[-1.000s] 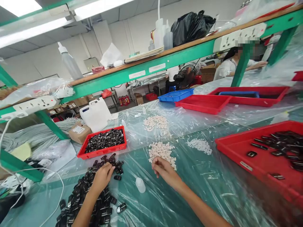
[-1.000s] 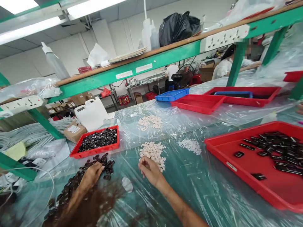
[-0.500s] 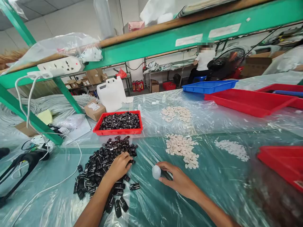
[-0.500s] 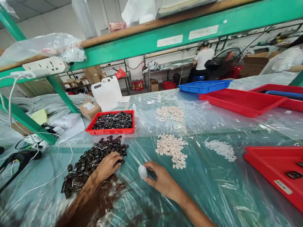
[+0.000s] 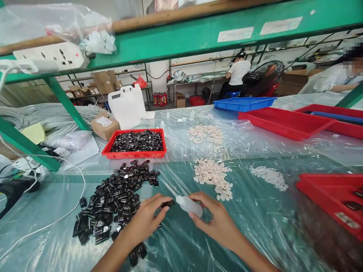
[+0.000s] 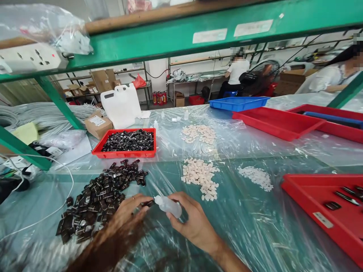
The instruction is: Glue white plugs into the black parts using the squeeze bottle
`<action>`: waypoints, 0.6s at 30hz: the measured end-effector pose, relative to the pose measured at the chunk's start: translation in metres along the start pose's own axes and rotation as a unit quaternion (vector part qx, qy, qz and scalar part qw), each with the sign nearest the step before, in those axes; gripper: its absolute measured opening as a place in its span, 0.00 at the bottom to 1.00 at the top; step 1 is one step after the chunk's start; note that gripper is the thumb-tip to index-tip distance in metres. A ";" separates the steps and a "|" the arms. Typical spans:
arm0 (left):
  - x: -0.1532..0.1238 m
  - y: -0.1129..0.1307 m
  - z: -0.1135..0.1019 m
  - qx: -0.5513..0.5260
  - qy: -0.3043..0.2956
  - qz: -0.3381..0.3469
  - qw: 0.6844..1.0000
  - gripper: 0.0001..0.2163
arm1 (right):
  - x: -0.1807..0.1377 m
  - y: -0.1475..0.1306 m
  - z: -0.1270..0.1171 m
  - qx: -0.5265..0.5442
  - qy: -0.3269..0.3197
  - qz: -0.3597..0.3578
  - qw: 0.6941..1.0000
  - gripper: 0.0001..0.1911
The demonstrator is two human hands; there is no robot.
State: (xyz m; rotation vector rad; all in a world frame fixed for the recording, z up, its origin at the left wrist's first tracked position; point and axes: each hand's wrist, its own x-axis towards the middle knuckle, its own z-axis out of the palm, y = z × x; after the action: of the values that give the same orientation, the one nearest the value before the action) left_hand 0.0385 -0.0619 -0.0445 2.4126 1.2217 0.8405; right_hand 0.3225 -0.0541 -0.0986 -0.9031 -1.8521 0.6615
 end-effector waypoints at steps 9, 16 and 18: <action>-0.009 0.008 0.015 -0.007 0.061 0.026 0.998 0.08 | -0.003 -0.016 -0.015 -0.033 -0.005 -0.088 0.996 0.29; -0.012 0.010 0.022 0.011 0.086 0.051 0.995 0.11 | 0.002 -0.008 -0.021 -0.037 -0.002 -0.103 0.994 0.25; -0.014 0.012 0.021 0.006 0.079 0.048 0.996 0.12 | 0.002 -0.008 -0.024 -0.034 -0.002 -0.101 0.994 0.25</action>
State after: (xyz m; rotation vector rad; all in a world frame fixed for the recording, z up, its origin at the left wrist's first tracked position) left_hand 0.0527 -0.0802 -0.0599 2.4706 1.1752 1.0730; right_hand 0.3410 -0.0556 -0.0816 -0.7451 -1.9495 0.4774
